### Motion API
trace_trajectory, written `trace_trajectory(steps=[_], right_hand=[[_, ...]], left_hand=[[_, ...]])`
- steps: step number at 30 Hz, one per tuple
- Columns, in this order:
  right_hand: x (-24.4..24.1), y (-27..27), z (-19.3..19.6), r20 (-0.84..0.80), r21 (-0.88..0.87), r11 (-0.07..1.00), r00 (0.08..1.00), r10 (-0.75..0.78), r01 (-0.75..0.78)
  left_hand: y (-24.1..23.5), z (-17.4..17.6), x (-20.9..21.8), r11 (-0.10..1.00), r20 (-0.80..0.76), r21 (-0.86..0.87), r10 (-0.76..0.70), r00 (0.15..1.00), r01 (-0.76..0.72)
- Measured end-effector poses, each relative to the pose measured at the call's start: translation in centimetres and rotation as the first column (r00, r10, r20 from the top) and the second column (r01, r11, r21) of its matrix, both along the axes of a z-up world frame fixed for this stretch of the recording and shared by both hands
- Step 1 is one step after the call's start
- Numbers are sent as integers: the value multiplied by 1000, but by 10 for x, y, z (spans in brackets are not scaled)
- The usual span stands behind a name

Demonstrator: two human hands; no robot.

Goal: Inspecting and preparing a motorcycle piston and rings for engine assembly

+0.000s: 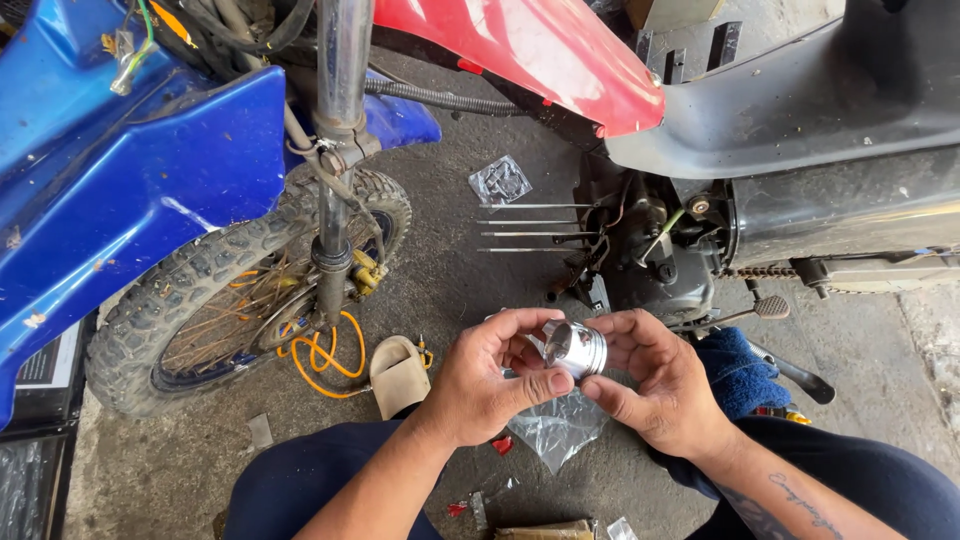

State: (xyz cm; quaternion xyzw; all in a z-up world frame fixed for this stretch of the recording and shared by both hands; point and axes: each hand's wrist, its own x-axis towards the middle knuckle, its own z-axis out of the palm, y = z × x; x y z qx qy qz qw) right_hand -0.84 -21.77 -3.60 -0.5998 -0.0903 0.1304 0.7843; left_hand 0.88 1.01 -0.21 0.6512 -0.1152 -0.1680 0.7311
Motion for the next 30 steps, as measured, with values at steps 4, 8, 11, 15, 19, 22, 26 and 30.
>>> trace_trajectory(steps=[4, 8, 11, 15, 19, 22, 26, 30], right_hand=[[-2, -2, 6, 42, 4, 1000, 999, 19, -19], [1, -2, 18, 14, -17, 994, 994, 106, -106], [5, -4, 20, 45, -174, 976, 989, 138, -128], [8, -13, 6, 46, -398, 915, 994, 98, -72], [11, -21, -15, -81, -462, 881, 994, 68, -98], [10, -15, -18, -188, -602, 793, 982, -33, -89], [5, -4, -15, -244, -696, 700, 969, -21, -160], [-7, -9, -26, -105, -759, 634, 988, 112, -152]], left_hand=[[-1, 5, -5, 998, -12, -65, 10, 1000, -10], [0, 22, -5, 989, 218, 138, 25, 976, -56], [0, 30, -7, 946, 384, 298, 5, 923, -129], [2, 16, -5, 832, 649, 469, -95, 755, -298], [10, 11, -11, 815, 560, 517, -91, 823, -262], [20, 8, -11, 836, 584, 488, -99, 805, -251], [37, 0, -18, 803, 532, 527, -58, 845, -277], [37, 3, -25, 811, 500, 516, -24, 866, -276]])
